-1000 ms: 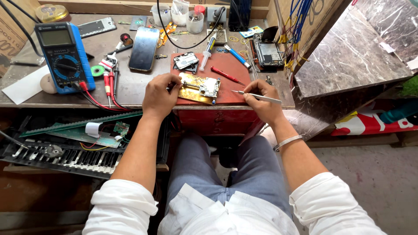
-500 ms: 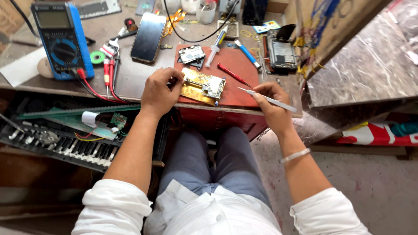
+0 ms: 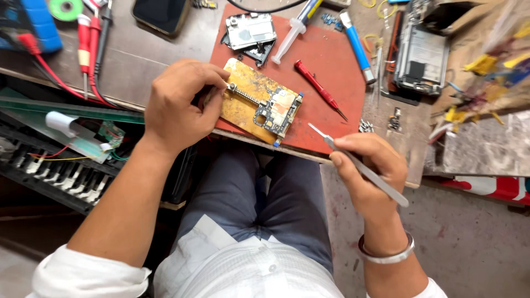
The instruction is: The person sits at a repair bench and uses tweezers to work on a disassembled phone motherboard held on a wooden jig, prying and adjusting small components on the board. They briefly handle a small part by hand, resume tweezing the board, then stand and carry a phone to a glass display counter.
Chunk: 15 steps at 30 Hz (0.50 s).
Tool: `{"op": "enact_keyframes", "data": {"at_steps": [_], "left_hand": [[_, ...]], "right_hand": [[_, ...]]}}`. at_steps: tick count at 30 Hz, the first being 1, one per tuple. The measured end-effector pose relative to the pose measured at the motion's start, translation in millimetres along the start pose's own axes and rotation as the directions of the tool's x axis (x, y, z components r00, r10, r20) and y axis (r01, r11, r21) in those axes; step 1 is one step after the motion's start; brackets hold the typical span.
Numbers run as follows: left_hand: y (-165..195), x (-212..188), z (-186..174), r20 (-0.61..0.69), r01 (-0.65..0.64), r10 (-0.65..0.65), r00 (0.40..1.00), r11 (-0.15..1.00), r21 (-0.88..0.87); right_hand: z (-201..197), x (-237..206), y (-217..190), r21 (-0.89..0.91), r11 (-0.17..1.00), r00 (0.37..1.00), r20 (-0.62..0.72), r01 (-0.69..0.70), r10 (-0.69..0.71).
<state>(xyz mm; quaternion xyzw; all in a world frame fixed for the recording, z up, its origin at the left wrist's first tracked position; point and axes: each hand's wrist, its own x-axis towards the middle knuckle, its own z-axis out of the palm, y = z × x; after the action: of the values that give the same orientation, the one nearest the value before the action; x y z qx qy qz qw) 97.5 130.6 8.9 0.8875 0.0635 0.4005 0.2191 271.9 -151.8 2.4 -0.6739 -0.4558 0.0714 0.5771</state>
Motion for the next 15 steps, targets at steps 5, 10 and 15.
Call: {"op": "enact_keyframes", "data": {"at_steps": [5, 10, 15], "left_hand": [[-9, 0, 5, 0.003, 0.000, 0.000, 1.000, 1.000, 0.014], [-19, -5, 9, 0.000, -0.031, 0.031, 1.000, 0.999, 0.035], [-26, -10, 11, 0.014, -0.057, 0.056, 0.998, 0.997, 0.055]], "right_hand": [[8, 27, 4, -0.006, 0.990, 0.980, 0.142, 0.143, -0.141], [15, 41, 9, 0.089, 0.996, 0.984, 0.180, 0.002, -0.018], [17, 43, 10, 0.105, 0.994, 0.982, 0.188, -0.032, 0.012]]}}
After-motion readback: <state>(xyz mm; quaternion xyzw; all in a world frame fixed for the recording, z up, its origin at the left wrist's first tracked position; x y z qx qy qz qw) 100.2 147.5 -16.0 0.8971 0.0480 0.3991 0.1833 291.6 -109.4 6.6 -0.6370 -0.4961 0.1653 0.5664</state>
